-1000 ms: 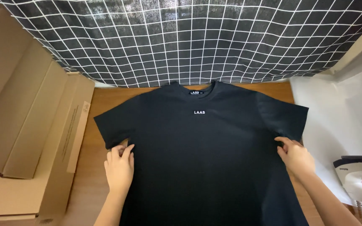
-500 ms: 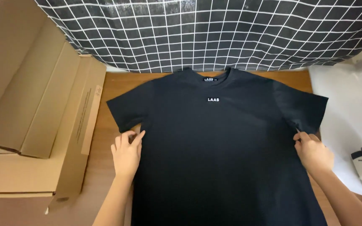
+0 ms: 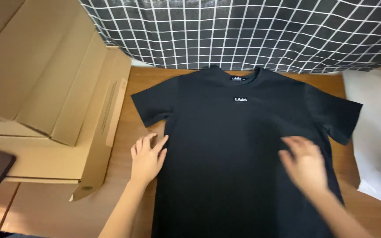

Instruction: The person places a black t-shirt into a cardboard box and closes it, then retrieves a black t-shirt from a clothing rack, lays it flat on a wooden table, and irons it with a white iron.

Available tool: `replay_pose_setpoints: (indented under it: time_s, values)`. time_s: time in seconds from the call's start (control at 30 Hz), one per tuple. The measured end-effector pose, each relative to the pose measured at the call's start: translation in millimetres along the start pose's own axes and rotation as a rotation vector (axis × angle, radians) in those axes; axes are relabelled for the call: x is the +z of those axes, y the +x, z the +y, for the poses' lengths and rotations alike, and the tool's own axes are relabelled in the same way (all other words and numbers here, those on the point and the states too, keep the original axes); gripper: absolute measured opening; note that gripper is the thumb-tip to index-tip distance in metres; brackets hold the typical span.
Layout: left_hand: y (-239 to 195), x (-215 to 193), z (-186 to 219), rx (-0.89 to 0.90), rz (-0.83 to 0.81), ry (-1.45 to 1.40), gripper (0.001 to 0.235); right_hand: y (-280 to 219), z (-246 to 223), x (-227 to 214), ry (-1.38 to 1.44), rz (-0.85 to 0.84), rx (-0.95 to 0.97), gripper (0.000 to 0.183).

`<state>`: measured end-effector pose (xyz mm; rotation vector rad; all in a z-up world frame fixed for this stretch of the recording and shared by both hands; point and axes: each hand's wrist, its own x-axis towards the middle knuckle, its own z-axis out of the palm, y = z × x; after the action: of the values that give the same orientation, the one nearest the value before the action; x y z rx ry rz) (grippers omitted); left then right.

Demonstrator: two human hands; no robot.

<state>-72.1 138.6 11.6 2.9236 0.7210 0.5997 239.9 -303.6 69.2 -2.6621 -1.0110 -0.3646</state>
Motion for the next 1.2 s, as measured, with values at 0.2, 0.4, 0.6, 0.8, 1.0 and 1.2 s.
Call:
replay_pose_setpoints:
  time_s: [0.2, 0.4, 0.6, 0.8, 1.0, 1.2]
  values:
    - [-25, -7, 1, -0.021, 0.003, -0.085, 0.045, -34, -207, 51, 0.479, -0.048, -0.410, 0.048]
    - [-34, -14, 5, 0.019, 0.028, -0.104, 0.051, -53, -294, 47, 0.372, -0.470, -0.539, 0.062]
    - [-35, -12, -3, -0.008, -0.066, -0.153, 0.051, -64, -286, 48, 0.315, -0.415, -0.614, 0.062]
    - [-33, -3, -10, 0.017, -0.002, -0.156, 0.048, -69, -273, 48, 0.219, -0.286, -0.727, 0.061]
    - [-32, -3, -9, 0.065, 0.052, -0.119, 0.053, -79, -266, 46, 0.149, -0.235, -0.766, 0.065]
    - [-34, 4, -1, 0.033, 0.113, -0.096, 0.057, -85, -260, 44, 0.147, -0.214, -0.784, 0.063]
